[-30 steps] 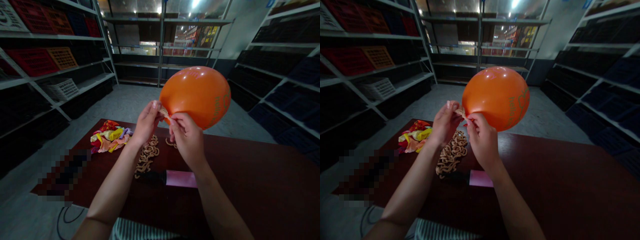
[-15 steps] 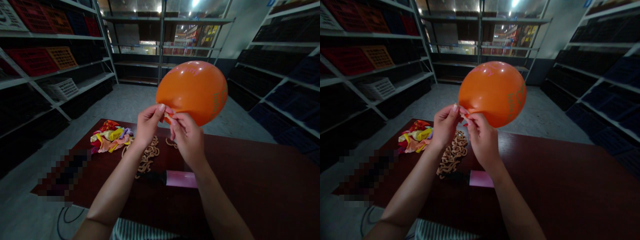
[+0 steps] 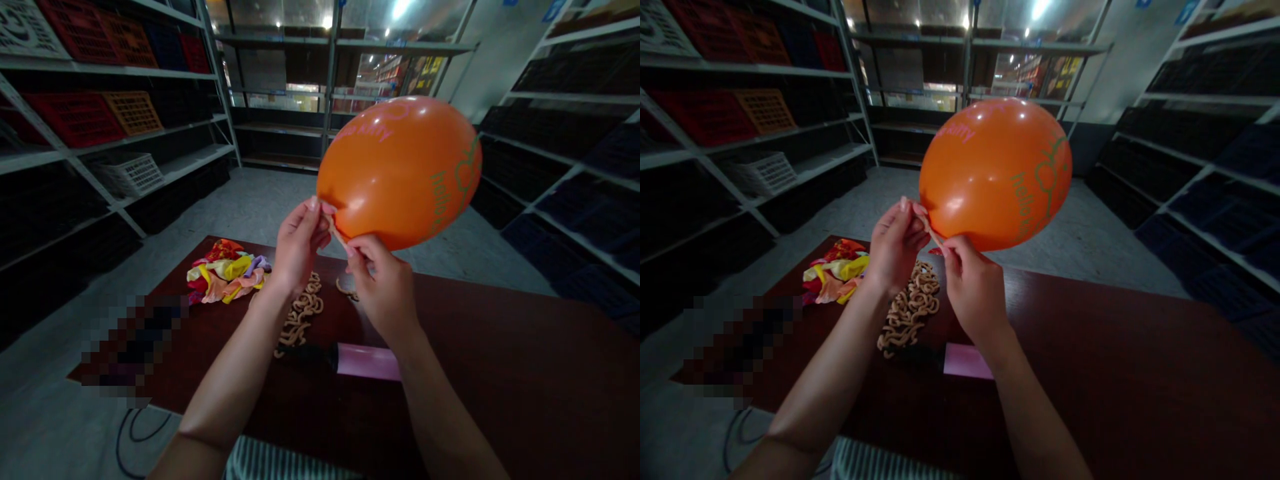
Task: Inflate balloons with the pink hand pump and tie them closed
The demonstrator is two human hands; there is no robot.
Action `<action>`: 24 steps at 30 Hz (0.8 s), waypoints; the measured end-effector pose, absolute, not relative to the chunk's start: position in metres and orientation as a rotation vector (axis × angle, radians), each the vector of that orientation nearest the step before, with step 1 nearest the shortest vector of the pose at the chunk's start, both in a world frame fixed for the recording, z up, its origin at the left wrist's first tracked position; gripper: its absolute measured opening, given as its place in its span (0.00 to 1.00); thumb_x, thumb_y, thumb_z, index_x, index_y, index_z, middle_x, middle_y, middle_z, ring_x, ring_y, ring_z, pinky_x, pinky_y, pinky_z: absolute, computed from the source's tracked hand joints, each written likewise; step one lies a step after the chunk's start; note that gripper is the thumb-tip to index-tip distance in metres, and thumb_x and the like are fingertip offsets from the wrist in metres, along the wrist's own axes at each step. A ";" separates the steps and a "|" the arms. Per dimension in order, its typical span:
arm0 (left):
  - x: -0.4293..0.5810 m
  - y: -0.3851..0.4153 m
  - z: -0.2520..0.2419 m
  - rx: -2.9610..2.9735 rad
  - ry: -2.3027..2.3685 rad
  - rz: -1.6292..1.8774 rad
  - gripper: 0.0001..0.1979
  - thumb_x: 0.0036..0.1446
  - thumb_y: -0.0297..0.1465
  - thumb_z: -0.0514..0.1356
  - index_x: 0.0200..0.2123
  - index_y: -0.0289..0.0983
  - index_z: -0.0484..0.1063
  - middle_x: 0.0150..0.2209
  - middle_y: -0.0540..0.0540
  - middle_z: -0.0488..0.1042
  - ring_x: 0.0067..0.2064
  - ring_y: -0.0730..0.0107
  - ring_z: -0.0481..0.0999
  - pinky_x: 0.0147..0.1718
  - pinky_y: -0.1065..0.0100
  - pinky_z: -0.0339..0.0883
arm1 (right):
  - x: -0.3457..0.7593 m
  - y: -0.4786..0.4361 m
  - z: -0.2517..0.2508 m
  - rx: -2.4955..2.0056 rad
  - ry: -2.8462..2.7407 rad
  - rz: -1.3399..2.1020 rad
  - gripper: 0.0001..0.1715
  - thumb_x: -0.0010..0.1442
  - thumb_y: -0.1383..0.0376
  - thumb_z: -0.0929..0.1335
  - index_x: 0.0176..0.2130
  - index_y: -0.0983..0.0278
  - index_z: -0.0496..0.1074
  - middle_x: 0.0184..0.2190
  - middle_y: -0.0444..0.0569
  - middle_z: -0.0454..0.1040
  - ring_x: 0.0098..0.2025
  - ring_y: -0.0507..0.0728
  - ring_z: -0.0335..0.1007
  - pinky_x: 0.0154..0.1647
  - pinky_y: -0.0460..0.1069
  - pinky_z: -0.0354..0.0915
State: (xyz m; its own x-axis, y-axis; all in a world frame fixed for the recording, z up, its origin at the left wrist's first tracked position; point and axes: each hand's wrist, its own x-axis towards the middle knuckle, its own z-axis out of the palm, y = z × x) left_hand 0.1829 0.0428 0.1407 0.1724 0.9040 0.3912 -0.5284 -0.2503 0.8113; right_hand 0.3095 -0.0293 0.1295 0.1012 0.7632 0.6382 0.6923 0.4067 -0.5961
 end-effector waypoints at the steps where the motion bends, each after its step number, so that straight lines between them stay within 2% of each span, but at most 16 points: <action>1: 0.184 0.042 0.141 1.233 0.408 1.443 0.13 0.63 0.43 0.62 0.35 0.39 0.76 0.24 0.52 0.65 0.23 0.78 0.64 0.23 0.74 0.62 | 0.310 -0.029 0.129 -1.283 -1.570 0.138 0.08 0.68 0.60 0.64 0.40 0.60 0.71 0.30 0.45 0.77 0.28 0.52 0.74 0.31 0.47 0.65; 3: 0.186 0.041 0.140 1.376 0.351 1.448 0.11 0.60 0.41 0.66 0.37 0.39 0.77 0.30 0.49 0.72 0.27 0.77 0.67 0.27 0.74 0.64 | 0.311 -0.029 0.129 -1.238 -1.500 0.231 0.09 0.68 0.59 0.63 0.42 0.60 0.70 0.30 0.43 0.76 0.27 0.51 0.73 0.31 0.46 0.66; 5: 0.187 0.042 0.138 1.459 0.329 1.461 0.12 0.61 0.42 0.65 0.34 0.38 0.77 0.31 0.48 0.73 0.27 0.78 0.67 0.26 0.73 0.64 | 0.313 -0.029 0.129 -1.236 -1.492 0.275 0.10 0.69 0.59 0.62 0.42 0.60 0.69 0.26 0.41 0.74 0.25 0.50 0.71 0.30 0.46 0.65; 10: 0.186 0.047 0.133 1.333 0.414 1.521 0.20 0.66 0.46 0.58 0.29 0.38 0.74 0.18 0.53 0.62 0.19 0.78 0.59 0.19 0.72 0.56 | 0.314 -0.028 0.132 -1.349 -1.632 0.125 0.13 0.69 0.60 0.61 0.39 0.60 0.72 0.23 0.42 0.72 0.25 0.51 0.69 0.30 0.48 0.61; 14: 0.184 0.048 0.136 1.151 0.478 1.480 0.20 0.66 0.46 0.57 0.26 0.39 0.69 0.16 0.54 0.57 0.18 0.77 0.57 0.17 0.72 0.54 | 0.314 -0.027 0.131 -1.370 -1.708 0.103 0.14 0.68 0.60 0.61 0.38 0.60 0.73 0.23 0.43 0.72 0.24 0.52 0.68 0.29 0.49 0.59; 19: 0.179 0.052 0.134 0.996 0.461 1.403 0.19 0.67 0.44 0.56 0.26 0.39 0.65 0.15 0.57 0.47 0.16 0.77 0.47 0.16 0.72 0.49 | 0.310 -0.026 0.126 -1.357 -1.684 0.216 0.12 0.67 0.61 0.61 0.34 0.59 0.70 0.23 0.42 0.71 0.24 0.51 0.67 0.29 0.48 0.58; 24: 0.175 0.051 0.136 1.006 0.441 1.377 0.19 0.69 0.42 0.54 0.27 0.39 0.67 0.15 0.57 0.46 0.15 0.77 0.46 0.15 0.72 0.49 | 0.310 -0.026 0.129 -1.315 -1.649 0.342 0.09 0.65 0.62 0.62 0.32 0.59 0.67 0.20 0.40 0.67 0.23 0.50 0.65 0.27 0.47 0.57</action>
